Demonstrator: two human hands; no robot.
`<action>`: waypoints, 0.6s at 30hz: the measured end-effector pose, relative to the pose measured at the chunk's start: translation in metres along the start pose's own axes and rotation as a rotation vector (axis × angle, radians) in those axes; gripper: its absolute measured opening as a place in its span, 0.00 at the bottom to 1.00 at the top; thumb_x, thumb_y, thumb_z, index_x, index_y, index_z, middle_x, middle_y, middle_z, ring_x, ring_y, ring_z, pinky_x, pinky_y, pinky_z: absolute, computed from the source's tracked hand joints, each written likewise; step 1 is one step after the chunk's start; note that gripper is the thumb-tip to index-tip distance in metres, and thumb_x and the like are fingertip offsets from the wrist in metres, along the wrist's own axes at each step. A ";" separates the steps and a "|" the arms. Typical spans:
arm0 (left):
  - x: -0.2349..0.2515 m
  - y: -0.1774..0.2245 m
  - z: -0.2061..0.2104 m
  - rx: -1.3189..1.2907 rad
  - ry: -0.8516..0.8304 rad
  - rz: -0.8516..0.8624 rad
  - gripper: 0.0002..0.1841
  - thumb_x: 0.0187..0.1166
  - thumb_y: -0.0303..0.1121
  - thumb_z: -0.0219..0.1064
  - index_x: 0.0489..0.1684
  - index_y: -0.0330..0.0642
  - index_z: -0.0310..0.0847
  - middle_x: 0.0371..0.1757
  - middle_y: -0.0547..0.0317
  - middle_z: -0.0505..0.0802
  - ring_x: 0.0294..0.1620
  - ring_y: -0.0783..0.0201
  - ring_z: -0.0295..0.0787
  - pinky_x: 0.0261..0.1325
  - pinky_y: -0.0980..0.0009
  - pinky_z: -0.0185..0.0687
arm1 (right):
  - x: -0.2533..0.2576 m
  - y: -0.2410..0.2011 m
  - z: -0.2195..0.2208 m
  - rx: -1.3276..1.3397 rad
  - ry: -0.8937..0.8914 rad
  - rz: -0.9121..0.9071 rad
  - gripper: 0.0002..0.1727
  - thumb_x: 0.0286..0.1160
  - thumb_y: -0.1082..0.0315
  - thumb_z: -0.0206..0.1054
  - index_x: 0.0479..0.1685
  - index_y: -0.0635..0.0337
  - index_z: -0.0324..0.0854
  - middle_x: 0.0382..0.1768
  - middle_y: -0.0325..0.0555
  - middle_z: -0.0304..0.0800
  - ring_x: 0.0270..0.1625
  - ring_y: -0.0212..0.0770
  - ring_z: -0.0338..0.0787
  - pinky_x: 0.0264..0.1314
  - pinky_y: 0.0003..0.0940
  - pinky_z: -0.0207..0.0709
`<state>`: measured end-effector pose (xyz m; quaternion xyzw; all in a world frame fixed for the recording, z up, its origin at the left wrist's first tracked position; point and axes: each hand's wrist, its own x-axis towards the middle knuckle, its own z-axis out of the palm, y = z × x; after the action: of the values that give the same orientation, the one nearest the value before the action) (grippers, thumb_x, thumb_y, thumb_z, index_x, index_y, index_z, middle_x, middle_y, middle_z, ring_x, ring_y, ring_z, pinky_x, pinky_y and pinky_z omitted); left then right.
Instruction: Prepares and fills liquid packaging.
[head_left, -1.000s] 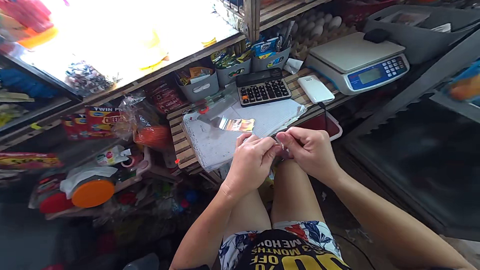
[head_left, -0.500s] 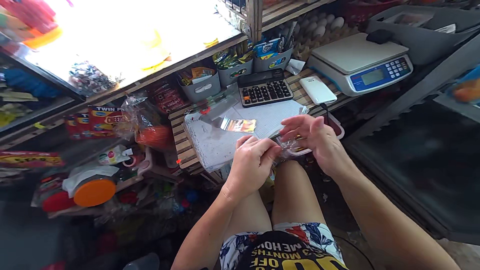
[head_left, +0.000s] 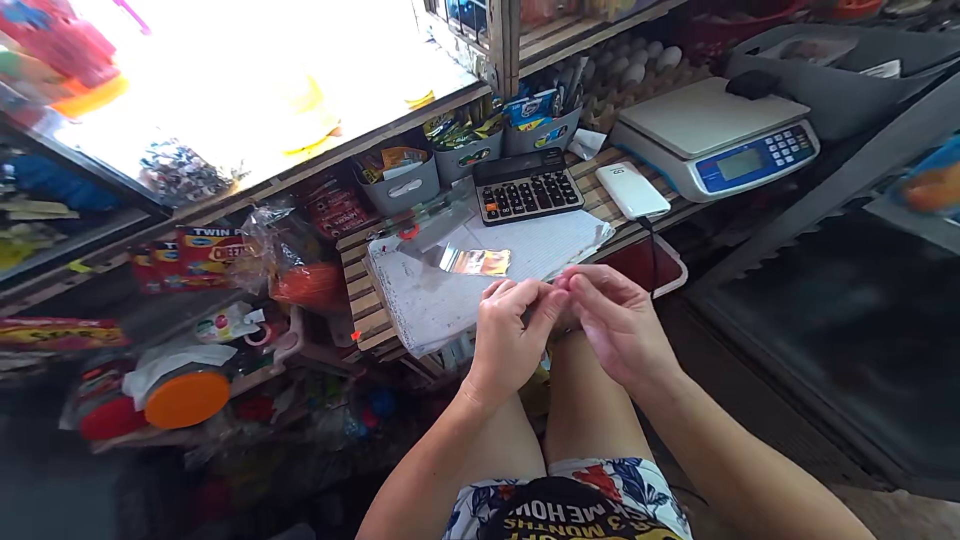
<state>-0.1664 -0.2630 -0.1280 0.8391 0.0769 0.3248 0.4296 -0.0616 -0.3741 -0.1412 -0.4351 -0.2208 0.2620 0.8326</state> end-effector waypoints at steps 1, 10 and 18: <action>-0.001 -0.003 0.000 -0.019 -0.085 0.001 0.09 0.84 0.34 0.67 0.40 0.41 0.92 0.35 0.66 0.94 0.41 0.73 0.89 0.68 0.60 0.78 | 0.002 -0.001 -0.001 0.051 0.069 -0.009 0.08 0.79 0.76 0.67 0.44 0.57 0.92 0.40 0.40 0.95 0.46 0.33 0.93 0.60 0.32 0.87; 0.122 -0.012 -0.097 0.278 0.141 0.022 0.20 0.83 0.33 0.66 0.68 0.31 0.80 0.67 0.40 0.87 0.65 0.53 0.88 0.69 0.56 0.83 | 0.012 -0.028 -0.054 -0.117 -0.006 -0.143 0.11 0.83 0.70 0.61 0.49 0.55 0.91 0.43 0.36 0.95 0.46 0.30 0.93 0.57 0.25 0.87; 0.306 -0.051 -0.164 0.178 0.293 -0.270 0.54 0.78 0.34 0.73 0.97 0.42 0.27 0.93 0.37 0.56 0.91 0.42 0.57 0.87 0.46 0.59 | 0.001 -0.031 -0.077 -0.189 0.028 -0.150 0.15 0.76 0.71 0.60 0.49 0.49 0.93 0.47 0.33 0.96 0.50 0.29 0.92 0.59 0.25 0.85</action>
<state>-0.0216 0.0033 0.0485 0.7995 0.2787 0.3747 0.3778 -0.0077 -0.4355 -0.1550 -0.4977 -0.2647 0.1705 0.8082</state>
